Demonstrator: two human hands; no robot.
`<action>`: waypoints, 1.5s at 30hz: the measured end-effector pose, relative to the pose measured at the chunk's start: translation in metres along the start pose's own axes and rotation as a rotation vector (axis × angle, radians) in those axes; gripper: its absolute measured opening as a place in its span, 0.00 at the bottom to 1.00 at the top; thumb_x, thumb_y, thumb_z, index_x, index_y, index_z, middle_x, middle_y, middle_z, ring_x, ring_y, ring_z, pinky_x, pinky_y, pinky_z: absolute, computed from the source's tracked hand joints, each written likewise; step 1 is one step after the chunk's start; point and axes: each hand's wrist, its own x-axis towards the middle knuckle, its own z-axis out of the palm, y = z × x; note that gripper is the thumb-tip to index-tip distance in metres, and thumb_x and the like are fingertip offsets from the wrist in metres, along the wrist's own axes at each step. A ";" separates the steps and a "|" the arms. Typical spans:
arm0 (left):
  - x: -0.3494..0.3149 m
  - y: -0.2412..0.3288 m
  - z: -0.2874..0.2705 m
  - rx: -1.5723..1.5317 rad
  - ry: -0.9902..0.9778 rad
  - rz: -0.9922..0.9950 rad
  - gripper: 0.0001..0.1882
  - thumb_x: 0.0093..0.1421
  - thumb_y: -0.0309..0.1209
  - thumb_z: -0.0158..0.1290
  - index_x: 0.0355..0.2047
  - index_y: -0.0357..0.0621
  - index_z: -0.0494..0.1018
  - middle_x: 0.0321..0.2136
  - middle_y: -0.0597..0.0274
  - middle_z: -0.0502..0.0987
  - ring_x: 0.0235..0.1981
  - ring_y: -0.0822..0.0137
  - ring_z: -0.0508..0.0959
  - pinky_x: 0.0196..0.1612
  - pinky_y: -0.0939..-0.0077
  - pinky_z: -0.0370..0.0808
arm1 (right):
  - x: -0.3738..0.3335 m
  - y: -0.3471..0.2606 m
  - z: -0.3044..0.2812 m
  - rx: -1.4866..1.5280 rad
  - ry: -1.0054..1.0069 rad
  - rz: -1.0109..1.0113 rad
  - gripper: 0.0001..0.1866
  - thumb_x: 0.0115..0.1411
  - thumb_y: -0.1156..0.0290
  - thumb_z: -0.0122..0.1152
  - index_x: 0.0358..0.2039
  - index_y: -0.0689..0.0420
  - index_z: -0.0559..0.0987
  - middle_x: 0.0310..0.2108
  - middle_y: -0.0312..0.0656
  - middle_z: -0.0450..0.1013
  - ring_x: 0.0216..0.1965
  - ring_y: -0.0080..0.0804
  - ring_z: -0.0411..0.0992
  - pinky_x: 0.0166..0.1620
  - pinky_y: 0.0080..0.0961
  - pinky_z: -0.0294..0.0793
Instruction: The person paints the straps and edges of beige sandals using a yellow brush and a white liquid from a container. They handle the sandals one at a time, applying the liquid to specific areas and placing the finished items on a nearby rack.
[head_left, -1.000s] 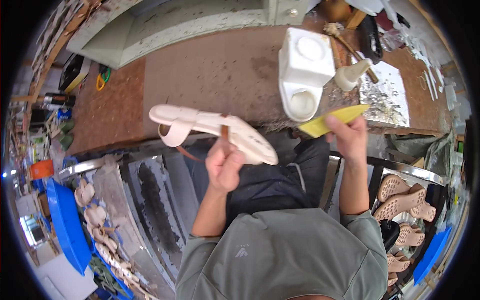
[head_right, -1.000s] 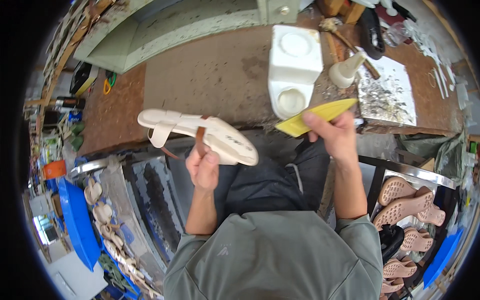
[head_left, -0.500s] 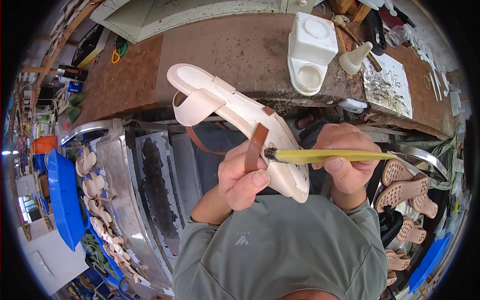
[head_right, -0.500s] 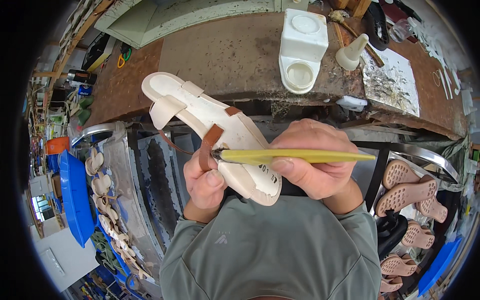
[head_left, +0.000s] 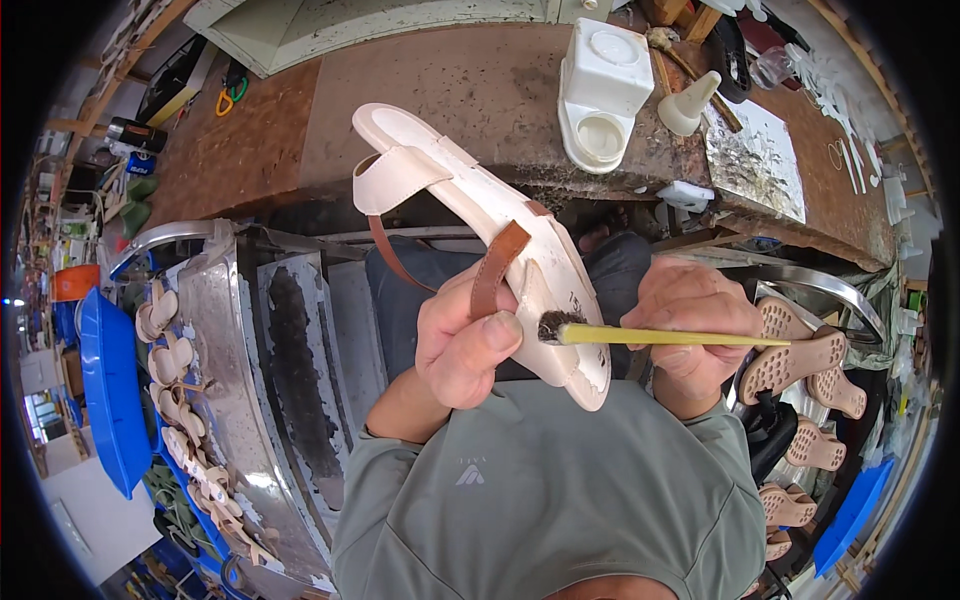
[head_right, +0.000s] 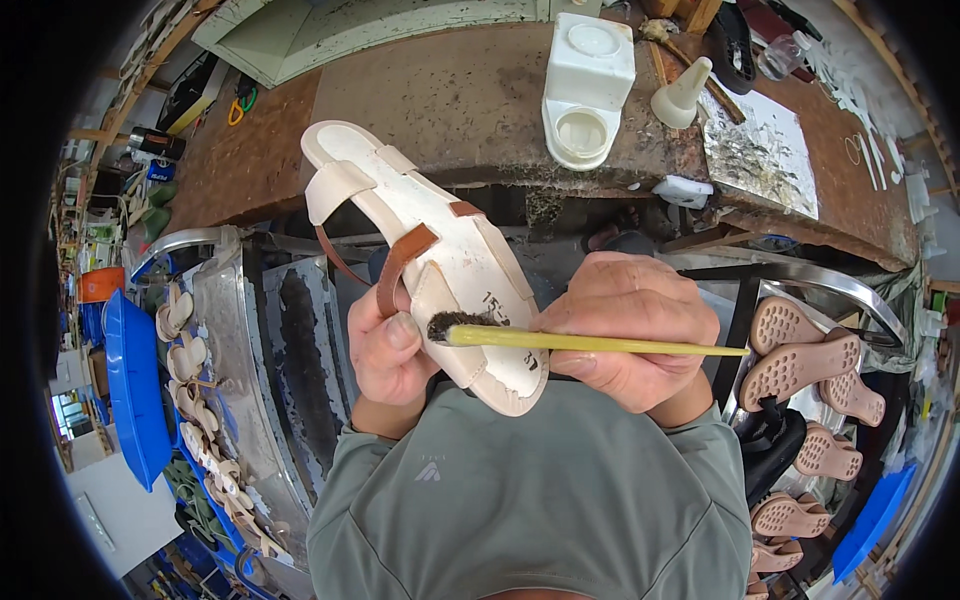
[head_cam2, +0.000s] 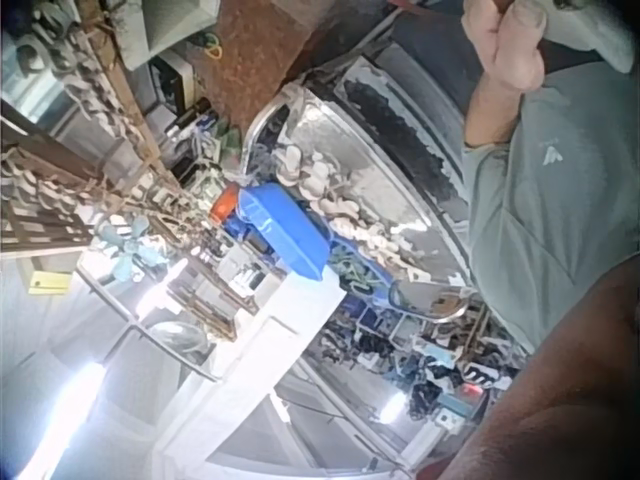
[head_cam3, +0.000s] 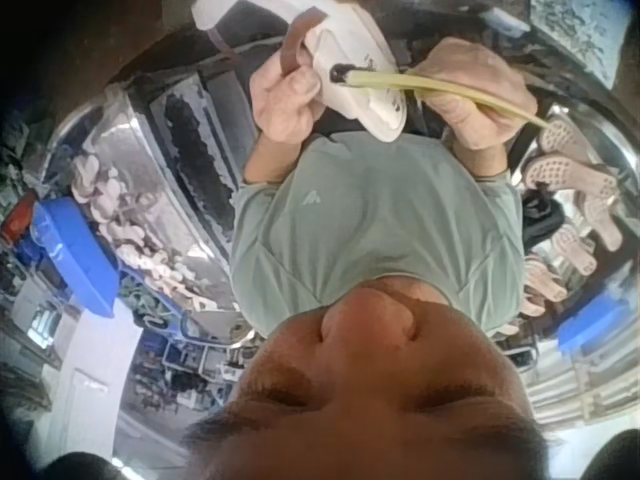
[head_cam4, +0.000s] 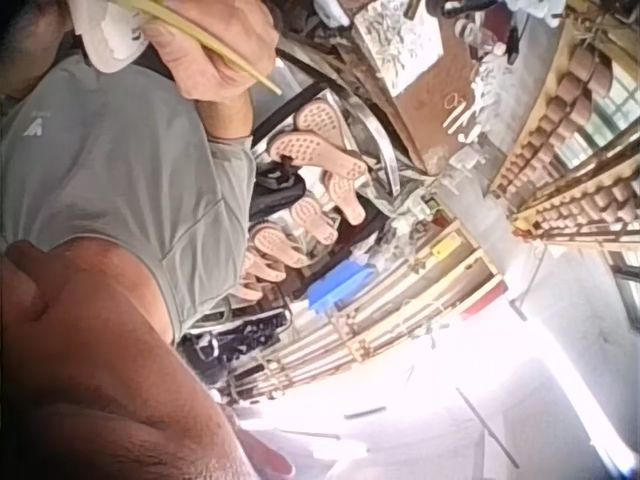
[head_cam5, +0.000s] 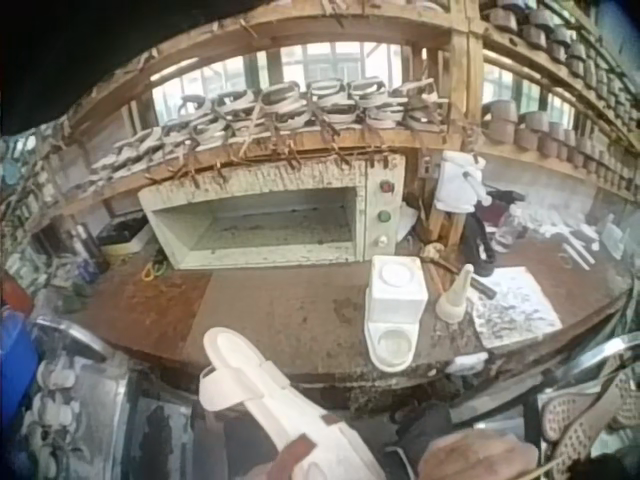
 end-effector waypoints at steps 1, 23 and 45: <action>0.000 0.002 0.001 -0.017 -0.005 -0.020 0.23 0.55 0.34 0.47 0.45 0.24 0.66 0.44 0.44 0.71 0.44 0.59 0.74 0.47 0.67 0.71 | 0.000 -0.001 0.000 0.001 0.001 -0.004 0.10 0.47 0.74 0.66 0.28 0.66 0.77 0.23 0.48 0.76 0.20 0.32 0.72 0.22 0.24 0.67; 0.000 -0.006 -0.001 0.217 0.181 0.164 0.28 0.55 0.32 0.47 0.51 0.22 0.56 0.46 0.43 0.68 0.47 0.57 0.71 0.50 0.65 0.68 | 0.020 0.012 -0.013 -0.005 -0.079 -0.010 0.09 0.43 0.77 0.65 0.28 0.66 0.79 0.21 0.47 0.75 0.19 0.34 0.71 0.23 0.24 0.68; 0.019 0.007 -0.009 0.516 -0.119 0.474 0.07 0.45 0.24 0.50 0.14 0.36 0.66 0.12 0.61 0.66 0.10 0.67 0.62 0.14 0.74 0.55 | 0.054 0.037 -0.014 0.226 -0.108 0.172 0.08 0.45 0.77 0.65 0.25 0.67 0.78 0.21 0.47 0.75 0.19 0.30 0.69 0.23 0.23 0.67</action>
